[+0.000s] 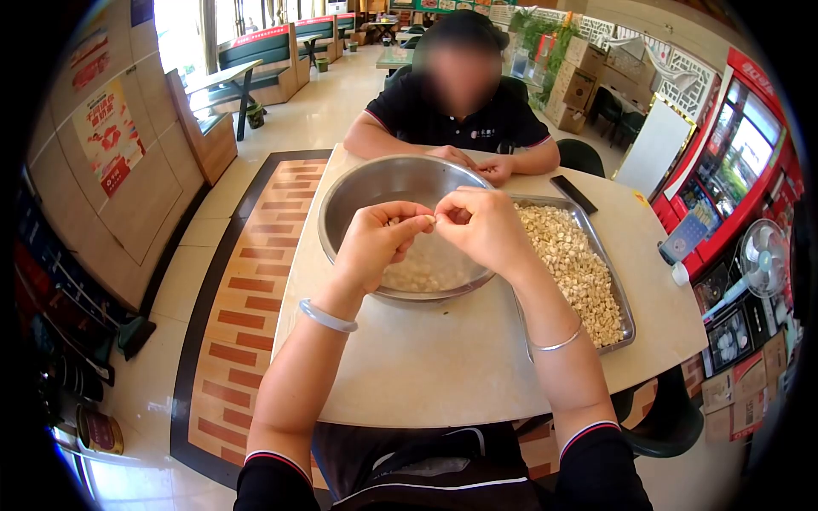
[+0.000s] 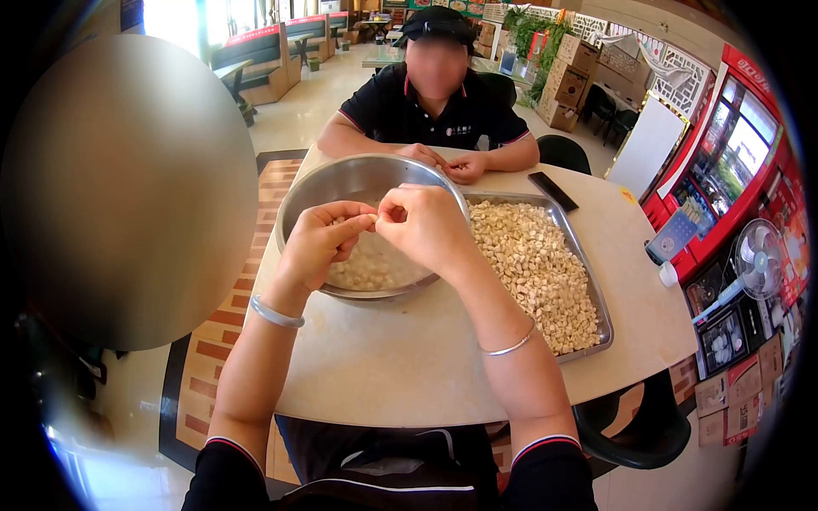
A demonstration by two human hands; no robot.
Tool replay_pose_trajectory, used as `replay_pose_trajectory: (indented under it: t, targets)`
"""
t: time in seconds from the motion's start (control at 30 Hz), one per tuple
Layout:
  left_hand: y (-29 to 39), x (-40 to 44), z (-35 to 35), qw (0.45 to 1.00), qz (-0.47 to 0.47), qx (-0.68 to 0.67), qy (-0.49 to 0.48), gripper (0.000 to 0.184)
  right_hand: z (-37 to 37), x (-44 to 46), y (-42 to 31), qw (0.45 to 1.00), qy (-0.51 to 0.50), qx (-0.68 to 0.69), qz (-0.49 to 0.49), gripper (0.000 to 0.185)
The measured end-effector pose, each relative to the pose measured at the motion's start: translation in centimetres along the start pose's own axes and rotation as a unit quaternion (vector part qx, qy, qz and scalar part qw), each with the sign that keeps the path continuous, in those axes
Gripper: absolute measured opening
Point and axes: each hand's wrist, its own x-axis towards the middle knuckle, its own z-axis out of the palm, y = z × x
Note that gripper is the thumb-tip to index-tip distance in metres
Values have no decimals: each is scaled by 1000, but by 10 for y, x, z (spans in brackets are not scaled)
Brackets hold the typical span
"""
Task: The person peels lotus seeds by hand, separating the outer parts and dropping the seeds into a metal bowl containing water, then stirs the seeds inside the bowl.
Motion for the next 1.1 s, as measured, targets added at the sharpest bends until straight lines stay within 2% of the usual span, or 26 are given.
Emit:
replay_pose_trajectory:
  t: [0.1, 0.13, 0.2, 0.27, 0.3, 0.4, 0.43, 0.53, 0.6, 0.63, 0.73, 0.8, 0.87, 1.0, 1.1]
  targets:
    - [3, -2, -1, 999, -21, -35, -16, 14, 8, 12, 31, 993, -65, -79, 62, 13]
    - [3, -1, -1, 999, -29, -35, -15, 15, 16, 13, 43, 973, -135, -171, 75, 13]
    - [6, 1, -2, 998, -33, -52, -14, 15, 36, 22, 65, 893, -265, -349, 100, 14]
    - [6, 0, -4, 996, -35, -87, -10, 14, 59, 15, 70, 899, -318, -279, 113, 15]
    - [5, 1, -6, 995, -36, -88, -15, 15, 50, 16, 40, 871, -402, -267, 90, 17]
    - [3, 2, -10, 995, -37, -96, -11, 15, 33, 18, 26, 898, -386, -190, 96, 19]
    - [3, 2, -10, 994, -35, -107, -13, 16, 34, 18, 33, 908, -336, -241, 63, 22]
    - [2, 3, -11, 989, -41, -142, -29, 16, 31, 1, 53, 981, -132, -143, -8, 27]
    - [2, 5, -15, 982, -49, -176, -46, 16, 31, -4, 39, 1000, -3, 23, 11, 25]
    - [1, 5, -16, 980, -50, -186, -54, 16, 28, -5, 26, 992, 62, 106, 19, 24]
    - [-1, 5, -20, 973, -54, -208, -81, 17, 28, -10, 1, 975, 76, 207, -7, 24]
    - [-2, 6, -22, 969, -62, -213, -108, 18, 33, -10, 1, 972, 103, 210, -33, 21]
    - [1, 4, -19, 976, -60, -185, -95, 18, 39, -7, 8, 966, 128, 217, -61, 20]
    - [1, 2, -13, 991, -42, -111, -67, 18, 39, -9, 8, 967, 140, 206, -46, 18]
    - [7, -1, -4, 995, -36, -88, -12, 19, 40, -10, 10, 972, 140, 180, -49, 17]
